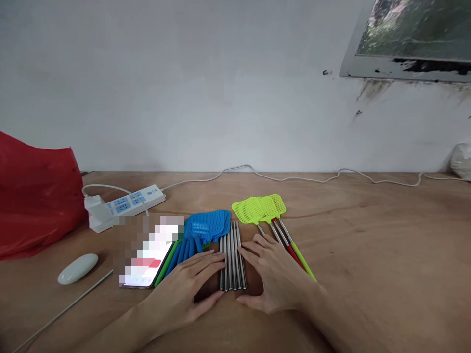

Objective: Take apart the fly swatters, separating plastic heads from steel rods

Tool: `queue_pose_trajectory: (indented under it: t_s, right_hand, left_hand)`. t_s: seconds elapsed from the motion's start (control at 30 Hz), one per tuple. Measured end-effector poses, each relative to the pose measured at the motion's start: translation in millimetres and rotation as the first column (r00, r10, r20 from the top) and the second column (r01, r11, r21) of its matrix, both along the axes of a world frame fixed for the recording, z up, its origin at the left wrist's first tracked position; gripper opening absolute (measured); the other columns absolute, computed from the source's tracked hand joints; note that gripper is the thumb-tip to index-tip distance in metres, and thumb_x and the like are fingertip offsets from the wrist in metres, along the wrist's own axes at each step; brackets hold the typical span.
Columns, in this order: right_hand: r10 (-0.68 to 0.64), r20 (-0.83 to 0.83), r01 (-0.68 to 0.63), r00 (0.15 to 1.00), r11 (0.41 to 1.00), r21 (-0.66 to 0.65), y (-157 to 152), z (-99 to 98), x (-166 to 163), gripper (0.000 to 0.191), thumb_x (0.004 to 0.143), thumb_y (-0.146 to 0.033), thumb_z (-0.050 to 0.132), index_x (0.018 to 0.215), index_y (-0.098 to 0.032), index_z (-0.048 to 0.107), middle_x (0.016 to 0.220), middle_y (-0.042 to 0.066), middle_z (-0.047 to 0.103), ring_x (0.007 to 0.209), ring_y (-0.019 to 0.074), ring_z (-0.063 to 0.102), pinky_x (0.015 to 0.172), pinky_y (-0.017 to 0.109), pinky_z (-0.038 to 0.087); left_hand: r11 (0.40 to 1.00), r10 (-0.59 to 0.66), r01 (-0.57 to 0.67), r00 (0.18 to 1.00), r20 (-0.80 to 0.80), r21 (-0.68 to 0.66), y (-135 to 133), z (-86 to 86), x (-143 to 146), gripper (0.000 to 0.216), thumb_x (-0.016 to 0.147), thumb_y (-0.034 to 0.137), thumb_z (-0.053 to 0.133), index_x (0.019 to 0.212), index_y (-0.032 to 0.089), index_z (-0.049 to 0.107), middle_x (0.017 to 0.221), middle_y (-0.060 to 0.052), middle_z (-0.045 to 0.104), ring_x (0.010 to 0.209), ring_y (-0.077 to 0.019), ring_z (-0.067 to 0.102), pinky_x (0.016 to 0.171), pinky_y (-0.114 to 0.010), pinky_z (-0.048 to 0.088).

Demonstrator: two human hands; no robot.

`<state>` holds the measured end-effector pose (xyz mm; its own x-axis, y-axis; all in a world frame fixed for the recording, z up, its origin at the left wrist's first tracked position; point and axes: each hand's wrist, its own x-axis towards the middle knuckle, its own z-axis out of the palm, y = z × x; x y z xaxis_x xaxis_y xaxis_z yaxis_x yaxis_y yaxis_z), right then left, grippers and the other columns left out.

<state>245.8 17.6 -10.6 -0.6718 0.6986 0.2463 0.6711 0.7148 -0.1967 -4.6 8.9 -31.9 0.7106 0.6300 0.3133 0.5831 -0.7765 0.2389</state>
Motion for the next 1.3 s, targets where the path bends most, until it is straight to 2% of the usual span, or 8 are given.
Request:
queue_pose_trajectory:
  t_s: [0.23,0.5,0.6,0.7,0.9,1.07,1.17,1.3]
  right_hand:
    - [0.045,-0.022,-0.046,0.999,0.999,-0.021,0.7,1.6,3.8,0.055,0.074,-0.042,0.072,0.121,-0.014,0.068,0.124,0.015,0.069,0.111,0.0322,0.059,0.101,0.046,0.046]
    - [0.023,-0.028,-0.024,0.999,0.999,-0.026,1.9,-0.8,0.0,0.049,0.077,-0.038,0.07,0.119,-0.012,0.068,0.118,0.014,0.071,0.106,0.0315,0.06,0.095,0.046,0.05]
    - [0.007,-0.032,-0.008,0.999,1.0,-0.019,0.6,-0.7,-1.2,0.048,0.079,-0.038,0.069,0.12,-0.013,0.068,0.118,0.013,0.071,0.106,0.031,0.061,0.095,0.046,0.051]
    - [0.002,-0.028,-0.003,1.0,1.0,-0.009,0.1,-0.3,-2.3,0.044,0.08,-0.038,0.069,0.118,-0.014,0.068,0.117,0.013,0.072,0.106,0.0314,0.061,0.093,0.047,0.052]
    - [-0.005,-0.022,0.005,1.0,1.0,-0.028,-0.2,1.8,-4.7,0.048,0.08,-0.04,0.071,0.121,-0.014,0.067,0.115,0.012,0.072,0.105,0.031,0.061,0.093,0.047,0.051]
    - [-0.049,-0.031,0.05,0.998,0.998,0.043,-4.7,-7.4,-8.7,0.056,0.08,-0.045,0.071,0.124,-0.01,0.066,0.113,0.015,0.072,0.105,0.0339,0.06,0.092,0.05,0.051]
    - [-0.055,-0.043,0.059,0.998,0.994,0.094,-6.9,-13.2,-11.3,0.054,0.081,-0.041,0.069,0.124,-0.009,0.066,0.113,0.016,0.072,0.106,0.0346,0.06,0.09,0.05,0.052]
    - [-0.064,-0.04,0.068,0.997,0.993,0.093,-7.4,-13.2,-12.8,0.05,0.082,-0.039,0.067,0.123,-0.01,0.066,0.113,0.016,0.072,0.105,0.0338,0.061,0.089,0.049,0.053]
  left_hand:
    - [1.0,-0.018,0.018,1.0,0.005,0.011,1.7,1.2,-1.3,0.042,0.087,0.022,0.069,0.126,0.012,0.061,0.136,-0.015,0.065,0.127,-0.0297,0.06,0.108,-0.046,0.052]
    - [0.999,-0.034,0.034,0.999,0.003,-0.007,1.6,6.3,-3.6,0.045,0.084,0.018,0.065,0.129,0.012,0.059,0.138,-0.014,0.064,0.13,-0.028,0.058,0.111,-0.045,0.049]
    - [0.999,-0.016,0.016,1.0,0.006,-0.028,2.2,7.2,-4.0,0.05,0.083,0.024,0.07,0.131,0.014,0.058,0.138,-0.014,0.064,0.131,-0.0298,0.057,0.11,-0.046,0.05]
    - [1.0,-0.018,0.018,1.0,0.014,-0.024,3.6,4.4,-4.2,0.044,0.088,0.027,0.07,0.129,0.014,0.06,0.136,-0.014,0.065,0.13,-0.0298,0.059,0.108,-0.047,0.051]
    - [1.0,-0.026,0.026,0.999,0.028,-0.01,3.3,1.0,-4.5,0.039,0.09,0.024,0.066,0.128,0.014,0.06,0.136,-0.014,0.065,0.131,-0.0295,0.058,0.108,-0.047,0.051]
    - [0.999,-0.032,0.033,0.999,0.016,-0.026,3.1,6.2,-5.6,0.04,0.088,0.022,0.066,0.127,0.013,0.061,0.136,-0.014,0.065,0.13,-0.0285,0.059,0.109,-0.045,0.05]
    - [0.999,-0.04,0.04,0.999,-0.014,-0.033,4.1,7.4,-6.6,0.044,0.087,0.021,0.067,0.129,0.013,0.061,0.137,-0.014,0.064,0.131,-0.0288,0.058,0.109,-0.045,0.051]
    - [0.998,-0.042,0.042,0.999,-0.005,-0.036,4.7,6.4,-7.0,0.043,0.087,0.02,0.065,0.13,0.014,0.061,0.139,-0.013,0.063,0.132,-0.0286,0.056,0.11,-0.045,0.05]
